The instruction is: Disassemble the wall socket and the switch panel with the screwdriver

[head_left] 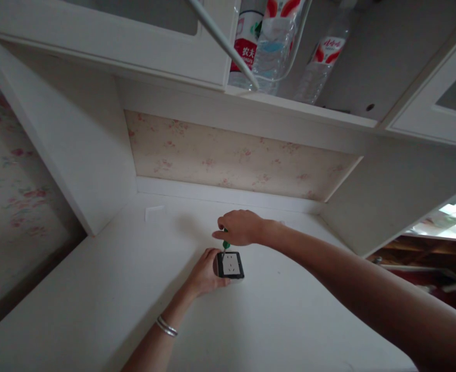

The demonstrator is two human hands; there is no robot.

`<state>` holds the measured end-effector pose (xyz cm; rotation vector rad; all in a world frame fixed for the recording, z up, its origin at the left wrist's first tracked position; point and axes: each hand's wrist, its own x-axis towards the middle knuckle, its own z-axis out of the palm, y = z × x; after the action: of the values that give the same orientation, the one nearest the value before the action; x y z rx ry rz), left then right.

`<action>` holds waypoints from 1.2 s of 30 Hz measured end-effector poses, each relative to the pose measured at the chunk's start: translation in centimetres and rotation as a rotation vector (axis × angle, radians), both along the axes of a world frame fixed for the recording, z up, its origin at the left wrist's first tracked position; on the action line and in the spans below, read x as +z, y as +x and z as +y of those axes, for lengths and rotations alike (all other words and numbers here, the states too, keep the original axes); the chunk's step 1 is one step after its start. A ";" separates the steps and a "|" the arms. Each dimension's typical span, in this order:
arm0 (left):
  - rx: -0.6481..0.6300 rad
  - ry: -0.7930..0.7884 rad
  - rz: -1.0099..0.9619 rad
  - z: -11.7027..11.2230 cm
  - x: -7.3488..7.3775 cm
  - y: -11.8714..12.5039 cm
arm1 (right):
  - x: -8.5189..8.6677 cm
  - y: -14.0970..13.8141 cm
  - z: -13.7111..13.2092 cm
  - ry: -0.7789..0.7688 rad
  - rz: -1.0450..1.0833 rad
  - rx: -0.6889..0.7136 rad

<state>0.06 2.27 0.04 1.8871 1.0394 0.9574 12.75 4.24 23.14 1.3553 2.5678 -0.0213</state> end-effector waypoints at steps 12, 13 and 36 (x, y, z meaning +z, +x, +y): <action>0.033 0.066 0.011 0.0 -0.5 0.1 | 0.0 -0.1 -0.9 -0.032 0.035 0.092; 0.038 0.062 0.012 0.0 -0.6 0.2 | 0.1 0.0 -1.0 -0.069 0.053 0.132; 0.139 0.004 0.016 -0.2 -0.9 0.8 | 0.7 -1.3 -2.1 -0.091 0.083 0.152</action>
<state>0.84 2.05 -0.86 1.8477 1.1909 1.0252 11.44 2.10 23.83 1.1481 2.6955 -0.1688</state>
